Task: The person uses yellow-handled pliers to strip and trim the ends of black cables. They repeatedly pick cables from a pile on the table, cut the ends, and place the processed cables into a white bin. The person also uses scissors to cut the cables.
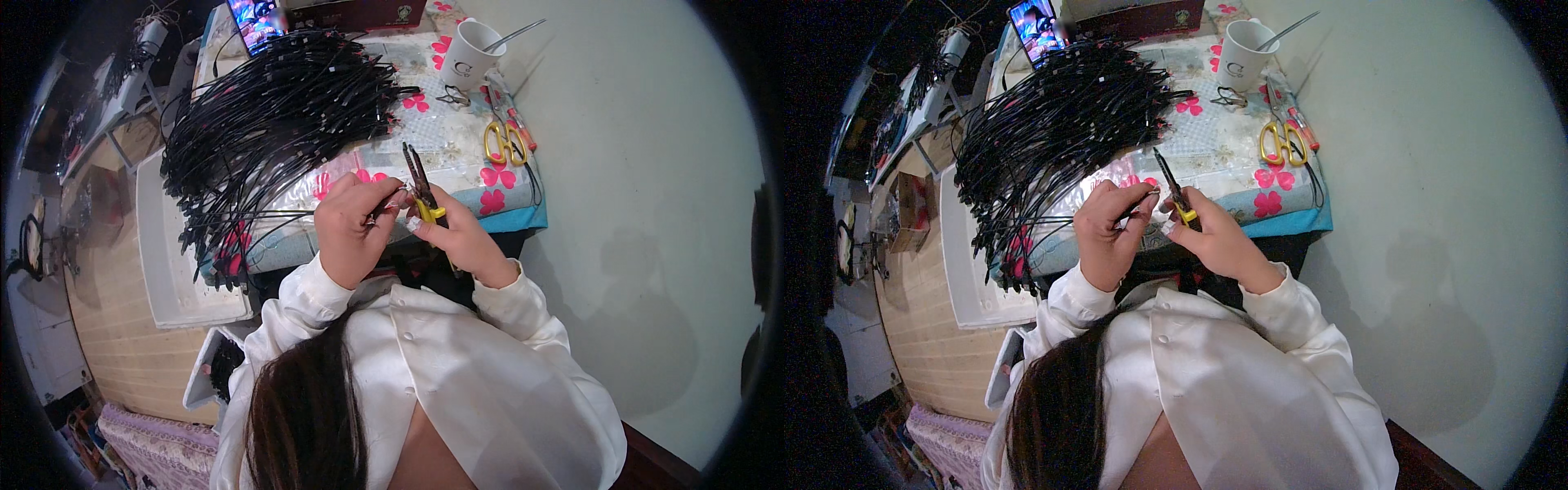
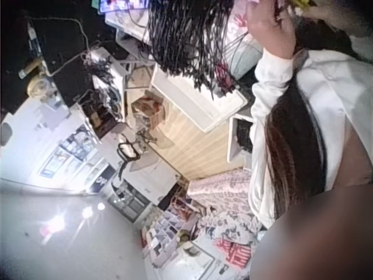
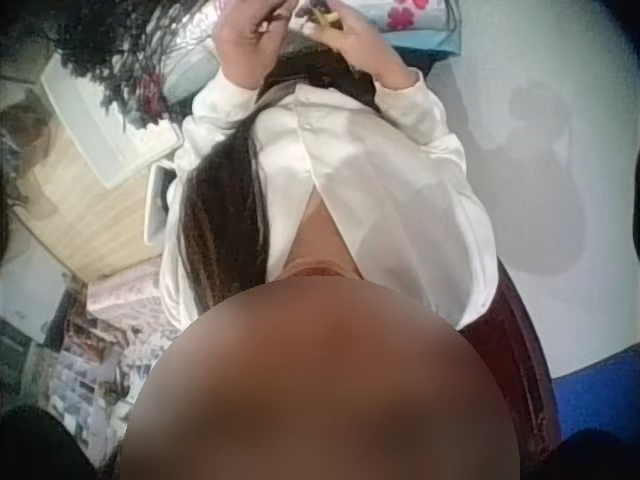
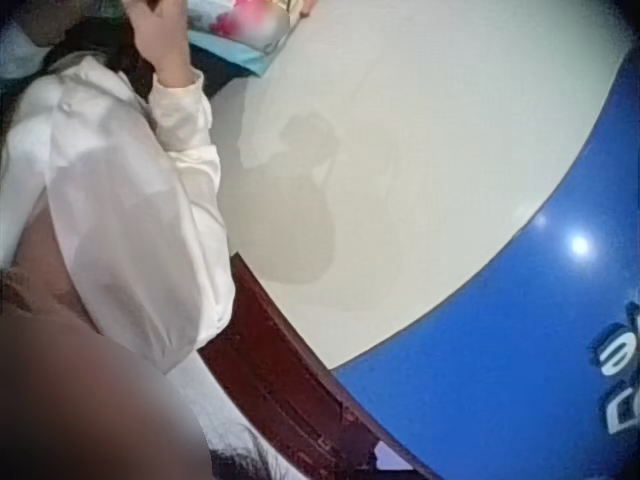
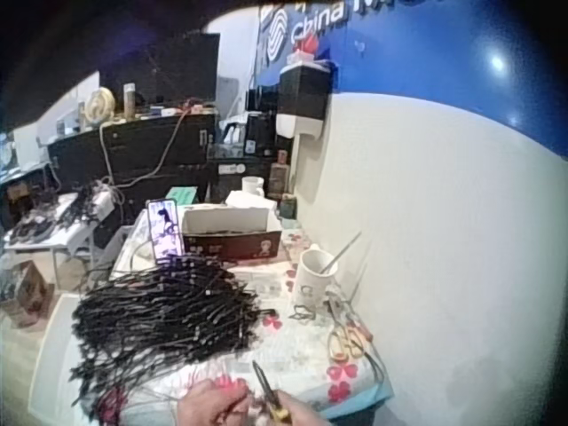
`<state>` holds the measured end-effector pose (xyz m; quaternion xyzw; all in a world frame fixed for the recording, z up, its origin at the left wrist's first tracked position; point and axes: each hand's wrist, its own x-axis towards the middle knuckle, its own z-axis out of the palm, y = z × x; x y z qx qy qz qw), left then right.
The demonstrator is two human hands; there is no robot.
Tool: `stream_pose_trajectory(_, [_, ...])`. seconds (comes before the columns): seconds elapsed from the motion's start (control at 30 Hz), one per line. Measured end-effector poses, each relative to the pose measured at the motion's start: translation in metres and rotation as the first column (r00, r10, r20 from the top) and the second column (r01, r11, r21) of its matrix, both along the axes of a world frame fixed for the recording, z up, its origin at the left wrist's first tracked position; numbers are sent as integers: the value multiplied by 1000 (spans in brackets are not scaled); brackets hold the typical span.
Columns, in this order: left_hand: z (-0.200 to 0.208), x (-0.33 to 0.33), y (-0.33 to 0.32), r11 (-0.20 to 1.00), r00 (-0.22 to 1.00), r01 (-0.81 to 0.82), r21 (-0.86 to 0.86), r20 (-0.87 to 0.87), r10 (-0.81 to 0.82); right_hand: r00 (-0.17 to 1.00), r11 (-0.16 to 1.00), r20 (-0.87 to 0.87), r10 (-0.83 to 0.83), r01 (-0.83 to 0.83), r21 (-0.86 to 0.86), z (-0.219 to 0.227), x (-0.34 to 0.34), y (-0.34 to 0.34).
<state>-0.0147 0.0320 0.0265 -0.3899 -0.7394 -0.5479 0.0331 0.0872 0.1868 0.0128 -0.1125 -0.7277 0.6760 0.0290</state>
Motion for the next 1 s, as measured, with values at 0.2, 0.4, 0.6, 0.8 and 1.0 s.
stream_pose_trajectory(0.2, [3,-4,-2,999,998,54,7,25,-54,986,982,-5,169,-168,84,9,0,4])
stream_pose_trajectory(0.4, [1,-4,-4,997,995,62,-40,81,-58,984,971,-9,179,-176,162,13,0,6])
stream_pose_trajectory(0.6, [-2,-5,-3,998,995,54,-25,86,-52,996,973,62,64,-76,217,5,-3,0])
stream_pose_trajectory(0.8, [-1,-6,-5,999,1000,-5,-35,-20,5,997,949,29,-76,63,310,4,-16,14])
stream_pose_trajectory(1.0, [0,-3,-12,997,957,44,-61,288,-25,975,584,-180,-129,221,781,-20,-105,54])
